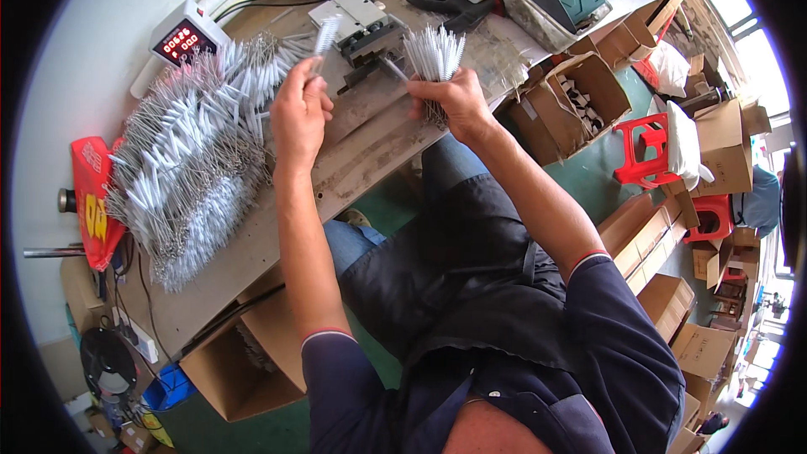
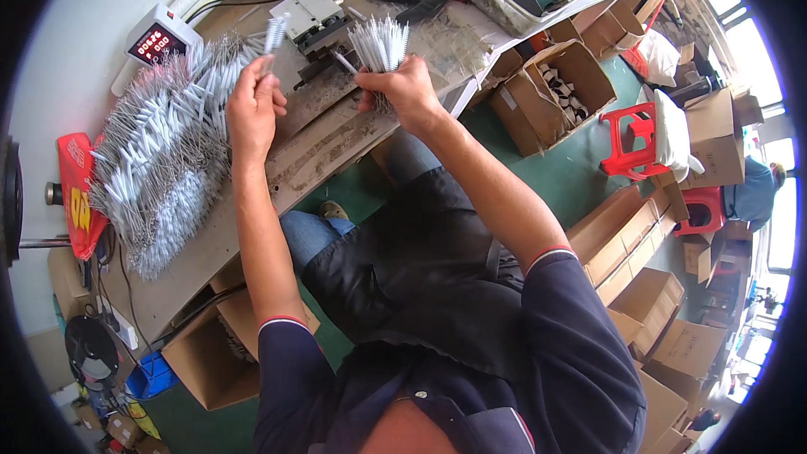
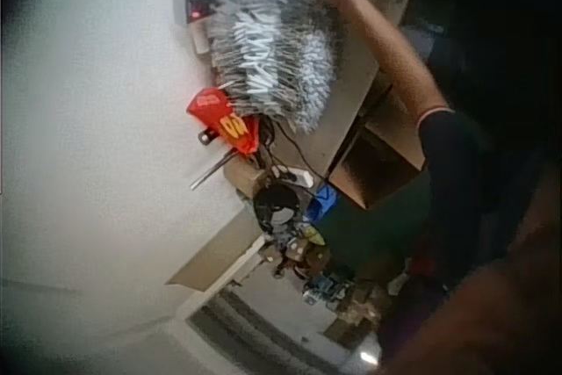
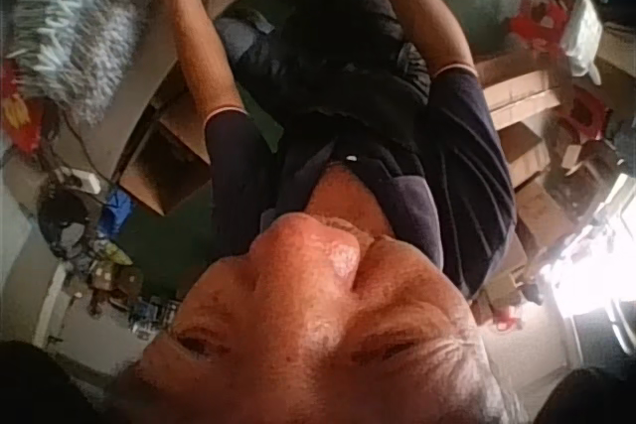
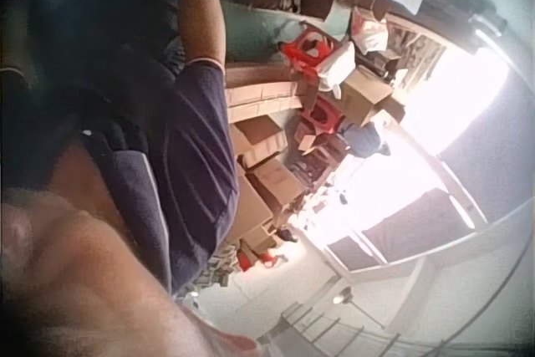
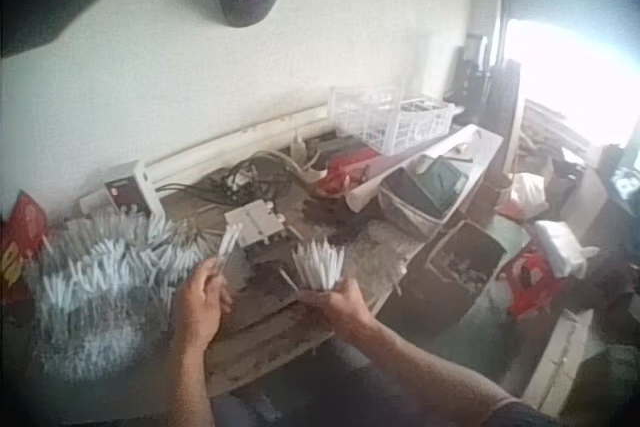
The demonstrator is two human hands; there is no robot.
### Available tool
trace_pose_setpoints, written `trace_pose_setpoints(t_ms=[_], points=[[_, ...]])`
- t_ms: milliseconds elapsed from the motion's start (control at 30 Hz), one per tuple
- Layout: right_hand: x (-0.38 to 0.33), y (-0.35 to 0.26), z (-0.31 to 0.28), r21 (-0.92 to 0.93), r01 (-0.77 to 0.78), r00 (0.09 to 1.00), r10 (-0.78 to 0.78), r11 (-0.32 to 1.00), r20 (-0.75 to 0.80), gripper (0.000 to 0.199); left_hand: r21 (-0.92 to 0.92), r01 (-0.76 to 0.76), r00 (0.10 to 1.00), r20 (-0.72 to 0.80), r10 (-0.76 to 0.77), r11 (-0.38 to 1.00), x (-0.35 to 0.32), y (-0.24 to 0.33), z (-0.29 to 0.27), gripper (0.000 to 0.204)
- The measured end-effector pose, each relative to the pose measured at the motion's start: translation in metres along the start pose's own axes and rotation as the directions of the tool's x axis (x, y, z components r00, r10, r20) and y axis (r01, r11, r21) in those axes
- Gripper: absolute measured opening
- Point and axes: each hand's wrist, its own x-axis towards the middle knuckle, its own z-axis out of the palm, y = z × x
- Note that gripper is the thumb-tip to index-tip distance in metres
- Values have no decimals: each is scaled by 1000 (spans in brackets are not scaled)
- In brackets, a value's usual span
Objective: Assembling and packing metal brush-like components in a warehouse setting.
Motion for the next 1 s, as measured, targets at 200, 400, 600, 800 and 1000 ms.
trace_pose_setpoints(t_ms=[200,400,600,800,1000], points=[[4,-4,12,-127,-9,999,13,992,31,14,108,-117,979,-154,133,987,6,-10,7,25],[12,2,28,-351,32,988,-83,936,-132,16,217,-97,941,-298,161,971,9,-22,10,18],[14,3,31,-371,20,983,-86,928,-161,15,376,-102,939,-268,213,921,6,-19,10,16],[14,1,37,-376,-9,979,-68,927,-190,14,376,-109,933,-282,225,920,6,-23,11,14],[16,3,36,-369,-20,980,-55,929,-192,17,466,-125,925,-266,273,876,5,-20,10,15]])
